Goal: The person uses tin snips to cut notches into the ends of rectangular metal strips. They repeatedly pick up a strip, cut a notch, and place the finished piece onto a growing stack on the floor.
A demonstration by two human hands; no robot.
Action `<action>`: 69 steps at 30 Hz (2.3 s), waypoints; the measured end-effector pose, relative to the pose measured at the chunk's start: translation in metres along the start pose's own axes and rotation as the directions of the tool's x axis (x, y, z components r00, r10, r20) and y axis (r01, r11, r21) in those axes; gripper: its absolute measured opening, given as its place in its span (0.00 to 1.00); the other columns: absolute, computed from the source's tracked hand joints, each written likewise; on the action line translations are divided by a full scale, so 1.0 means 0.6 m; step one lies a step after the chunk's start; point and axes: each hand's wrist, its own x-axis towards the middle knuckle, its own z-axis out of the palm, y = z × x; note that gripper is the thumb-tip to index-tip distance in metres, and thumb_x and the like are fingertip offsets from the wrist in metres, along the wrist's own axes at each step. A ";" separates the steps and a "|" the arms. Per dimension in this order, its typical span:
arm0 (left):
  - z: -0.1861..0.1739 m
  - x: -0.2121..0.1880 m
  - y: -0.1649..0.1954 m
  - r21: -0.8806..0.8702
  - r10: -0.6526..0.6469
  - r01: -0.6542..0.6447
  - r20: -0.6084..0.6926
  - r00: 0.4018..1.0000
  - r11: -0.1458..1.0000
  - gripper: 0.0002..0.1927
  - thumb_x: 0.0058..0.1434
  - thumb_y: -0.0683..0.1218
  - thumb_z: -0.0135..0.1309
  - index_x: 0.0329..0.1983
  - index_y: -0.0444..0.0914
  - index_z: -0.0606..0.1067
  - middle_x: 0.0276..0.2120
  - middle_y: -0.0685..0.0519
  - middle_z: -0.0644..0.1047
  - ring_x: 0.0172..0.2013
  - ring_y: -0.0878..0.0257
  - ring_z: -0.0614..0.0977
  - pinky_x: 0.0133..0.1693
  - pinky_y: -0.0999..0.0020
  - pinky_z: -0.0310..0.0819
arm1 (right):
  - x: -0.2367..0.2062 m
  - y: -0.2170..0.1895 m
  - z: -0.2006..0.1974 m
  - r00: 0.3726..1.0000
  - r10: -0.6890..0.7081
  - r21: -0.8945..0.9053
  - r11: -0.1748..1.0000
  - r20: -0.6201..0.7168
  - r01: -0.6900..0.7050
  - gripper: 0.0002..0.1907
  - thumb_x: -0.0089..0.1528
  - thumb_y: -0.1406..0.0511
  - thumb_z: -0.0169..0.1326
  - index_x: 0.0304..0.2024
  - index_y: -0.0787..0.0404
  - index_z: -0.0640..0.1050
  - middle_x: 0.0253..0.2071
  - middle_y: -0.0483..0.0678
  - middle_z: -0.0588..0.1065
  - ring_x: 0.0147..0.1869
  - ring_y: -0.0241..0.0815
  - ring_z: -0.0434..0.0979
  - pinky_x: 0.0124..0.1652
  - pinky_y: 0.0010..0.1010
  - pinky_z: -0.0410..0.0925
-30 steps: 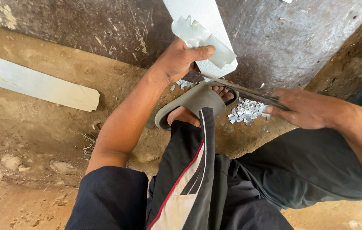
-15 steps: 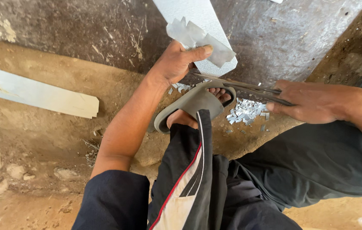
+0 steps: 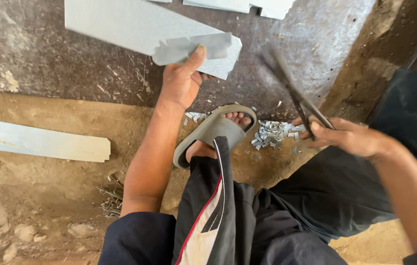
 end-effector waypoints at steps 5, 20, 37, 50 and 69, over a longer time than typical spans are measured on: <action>0.048 -0.013 -0.024 0.020 -0.012 0.012 0.016 1.000 1.000 0.26 0.69 0.52 0.58 0.59 0.28 0.71 0.47 0.40 0.80 0.41 0.49 0.86 0.38 0.50 0.85 | 0.053 0.051 0.037 0.880 -0.079 0.119 0.981 -0.468 0.151 0.24 0.70 0.58 0.52 0.56 0.74 0.80 0.48 0.66 0.79 0.46 0.55 0.79 0.40 0.45 0.72; 0.071 -0.025 -0.101 -0.293 -0.068 0.064 -0.002 0.998 0.954 0.18 0.70 0.44 0.57 0.59 0.32 0.72 0.55 0.49 0.78 0.57 0.56 0.79 0.60 0.55 0.73 | 0.151 -0.088 0.179 0.820 -0.214 0.779 0.258 -0.530 0.571 0.13 0.66 0.65 0.57 0.41 0.74 0.74 0.42 0.60 0.80 0.39 0.49 0.81 0.39 0.37 0.78; 0.066 -0.049 -0.121 -0.140 -0.048 0.022 -0.185 0.982 0.990 0.17 0.69 0.42 0.59 0.59 0.33 0.74 0.53 0.50 0.78 0.56 0.59 0.77 0.60 0.60 0.68 | 0.158 -0.081 0.187 0.491 -0.380 0.178 0.620 -0.784 0.764 0.04 0.65 0.74 0.61 0.38 0.73 0.80 0.36 0.55 0.79 0.36 0.41 0.77 0.38 0.29 0.72; 0.092 -0.056 -0.105 -0.209 -0.037 0.019 -0.079 0.996 0.978 0.18 0.70 0.43 0.58 0.61 0.34 0.72 0.56 0.49 0.77 0.59 0.57 0.76 0.63 0.56 0.68 | 0.146 -0.081 0.188 0.461 -0.447 0.126 0.598 -0.767 0.791 0.05 0.67 0.72 0.59 0.39 0.71 0.79 0.35 0.51 0.77 0.36 0.41 0.76 0.38 0.30 0.71; 0.029 -0.056 -0.107 0.070 0.085 -0.080 -0.077 0.993 0.994 0.15 0.69 0.43 0.60 0.55 0.33 0.75 0.48 0.50 0.78 0.49 0.61 0.79 0.54 0.64 0.74 | 0.074 0.033 0.145 0.574 -0.671 -0.554 0.729 -0.468 0.401 0.10 0.62 0.70 0.57 0.44 0.68 0.83 0.36 0.55 0.79 0.40 0.32 0.80 0.40 0.29 0.70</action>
